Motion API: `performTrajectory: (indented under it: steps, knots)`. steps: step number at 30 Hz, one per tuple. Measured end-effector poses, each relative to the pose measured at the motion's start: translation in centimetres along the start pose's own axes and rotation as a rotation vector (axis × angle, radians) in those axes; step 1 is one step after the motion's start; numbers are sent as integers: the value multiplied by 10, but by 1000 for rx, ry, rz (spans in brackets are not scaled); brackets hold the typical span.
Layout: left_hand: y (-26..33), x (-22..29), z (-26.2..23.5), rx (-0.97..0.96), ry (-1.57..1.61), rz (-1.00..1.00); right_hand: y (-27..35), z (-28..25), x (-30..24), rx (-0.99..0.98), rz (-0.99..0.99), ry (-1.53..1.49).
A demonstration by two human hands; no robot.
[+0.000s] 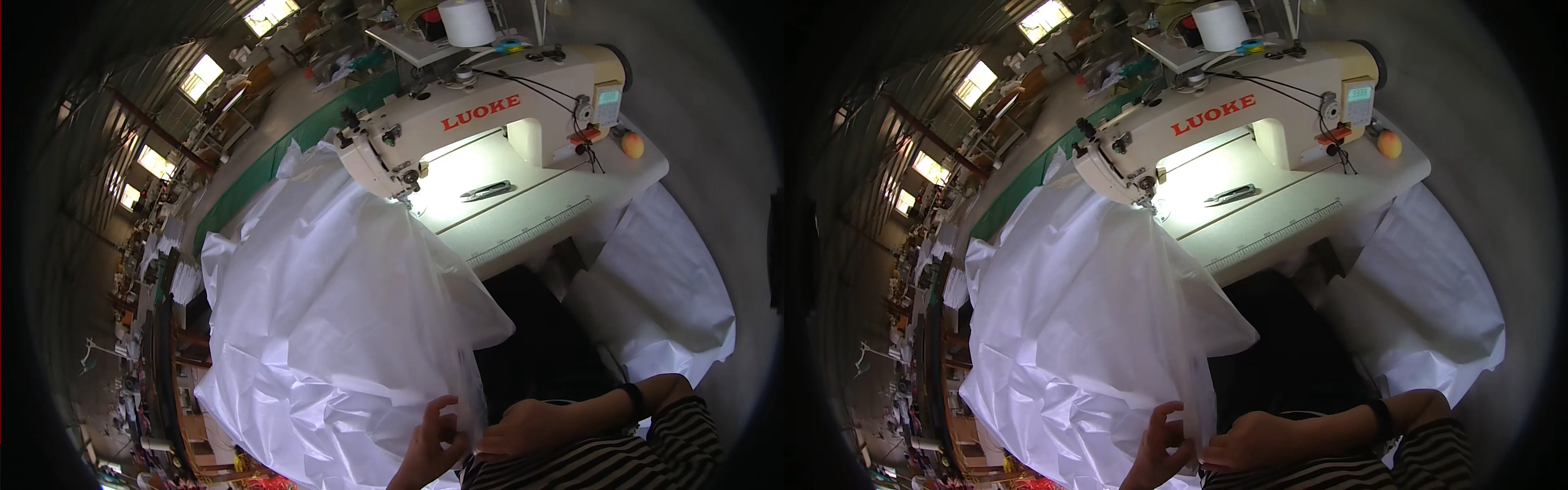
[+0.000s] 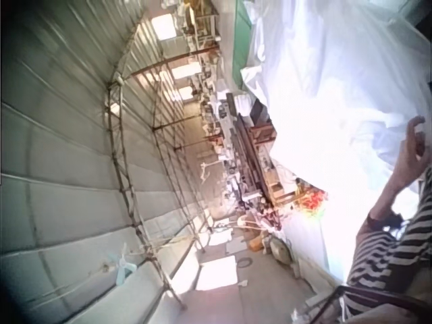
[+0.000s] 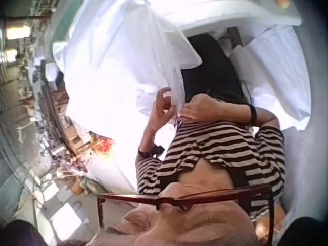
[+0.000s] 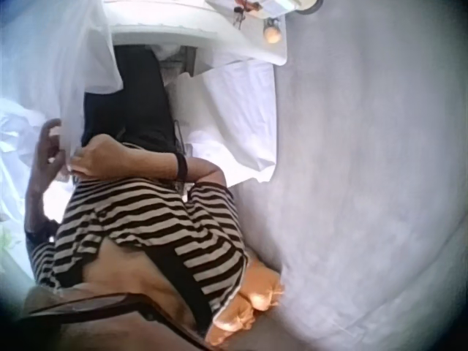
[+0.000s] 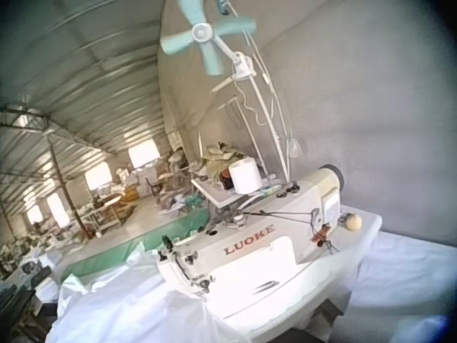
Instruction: Sewing a large piece of white fabric using an industrial sewing machine.
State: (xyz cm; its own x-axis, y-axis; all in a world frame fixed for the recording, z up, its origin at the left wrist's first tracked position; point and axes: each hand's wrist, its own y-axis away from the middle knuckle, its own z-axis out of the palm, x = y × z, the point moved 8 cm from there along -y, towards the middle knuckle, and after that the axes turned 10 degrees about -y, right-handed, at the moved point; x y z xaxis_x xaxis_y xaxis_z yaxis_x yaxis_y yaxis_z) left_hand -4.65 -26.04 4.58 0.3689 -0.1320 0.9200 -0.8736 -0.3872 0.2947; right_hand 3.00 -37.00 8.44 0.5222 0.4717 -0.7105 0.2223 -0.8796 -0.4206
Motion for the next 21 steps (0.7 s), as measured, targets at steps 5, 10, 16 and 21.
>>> performTrajectory:
  steps: [5, 10, 16, 21]
  knots:
    - [3, -14, -3, 148, -474, 155, 10, 13, -6, -40, -35, 129]
    - [14, 3, -7, 340, -637, 264, 3, 17, -8, -91, -53, 73]
    - [5, 15, -5, 215, -501, 65, -14, 33, -11, -3, -191, 99]
    - [23, 81, -6, 654, -950, 451, -6, -11, 56, 477, 245, -942]
